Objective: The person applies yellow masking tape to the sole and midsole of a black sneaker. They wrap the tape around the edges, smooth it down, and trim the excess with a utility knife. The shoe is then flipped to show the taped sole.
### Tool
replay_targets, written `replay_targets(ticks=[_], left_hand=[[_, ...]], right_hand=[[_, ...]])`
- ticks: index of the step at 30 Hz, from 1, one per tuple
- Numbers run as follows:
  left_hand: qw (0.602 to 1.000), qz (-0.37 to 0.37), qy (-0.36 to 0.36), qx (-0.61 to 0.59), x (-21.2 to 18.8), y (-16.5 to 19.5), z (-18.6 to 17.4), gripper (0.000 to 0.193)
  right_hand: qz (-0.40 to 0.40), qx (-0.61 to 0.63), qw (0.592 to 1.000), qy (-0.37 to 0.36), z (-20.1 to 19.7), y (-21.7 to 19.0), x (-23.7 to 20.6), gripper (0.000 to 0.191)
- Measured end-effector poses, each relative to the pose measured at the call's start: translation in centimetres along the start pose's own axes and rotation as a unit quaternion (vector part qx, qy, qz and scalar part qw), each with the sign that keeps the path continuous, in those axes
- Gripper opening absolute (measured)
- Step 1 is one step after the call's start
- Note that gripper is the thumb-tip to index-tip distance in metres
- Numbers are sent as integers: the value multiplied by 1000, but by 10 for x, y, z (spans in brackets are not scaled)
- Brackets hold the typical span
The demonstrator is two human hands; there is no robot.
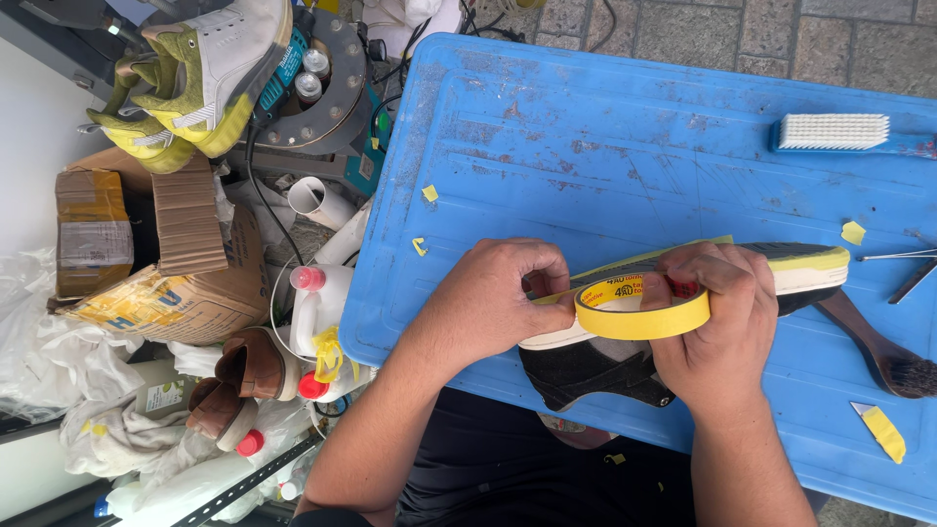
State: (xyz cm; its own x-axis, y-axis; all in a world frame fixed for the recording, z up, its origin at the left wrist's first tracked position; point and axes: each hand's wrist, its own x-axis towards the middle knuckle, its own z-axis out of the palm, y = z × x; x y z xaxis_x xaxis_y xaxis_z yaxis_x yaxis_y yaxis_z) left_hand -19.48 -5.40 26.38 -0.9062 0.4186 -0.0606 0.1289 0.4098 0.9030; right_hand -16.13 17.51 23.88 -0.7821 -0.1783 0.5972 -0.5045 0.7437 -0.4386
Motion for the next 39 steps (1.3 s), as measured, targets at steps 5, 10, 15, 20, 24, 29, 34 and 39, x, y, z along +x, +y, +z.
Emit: replay_targets(ticks=[5, 10, 15, 20, 24, 29, 34, 39], left_hand=[[999, 7, 26, 45, -2, 3, 5, 26], [996, -40, 19, 76, -5, 5, 6, 26], [998, -24, 15, 48, -7, 3, 1, 21], [1000, -1, 18, 14, -7, 2, -2, 20], [1000, -9, 21, 2, -8, 6, -1, 21], [999, 4, 13, 35, -7, 10, -5, 23], [999, 36, 12, 21, -6, 16, -6, 21], [998, 55, -6, 26, -8, 27, -1, 19]], right_hand=[[-9, -8, 1000, 2, 1, 0, 1, 36], [-2, 9, 1000, 11, 3, -4, 1, 36], [31, 37, 999, 22, 0, -10, -1, 33], [35, 27, 998, 44, -1, -12, 0, 29], [40, -9, 998, 48, -7, -14, 3, 26], [48, -69, 996, -4, -20, -18, 14, 14], [72, -63, 994, -52, -35, -19, 21, 8], [70, -30, 996, -47, -48, -17, 14, 8]])
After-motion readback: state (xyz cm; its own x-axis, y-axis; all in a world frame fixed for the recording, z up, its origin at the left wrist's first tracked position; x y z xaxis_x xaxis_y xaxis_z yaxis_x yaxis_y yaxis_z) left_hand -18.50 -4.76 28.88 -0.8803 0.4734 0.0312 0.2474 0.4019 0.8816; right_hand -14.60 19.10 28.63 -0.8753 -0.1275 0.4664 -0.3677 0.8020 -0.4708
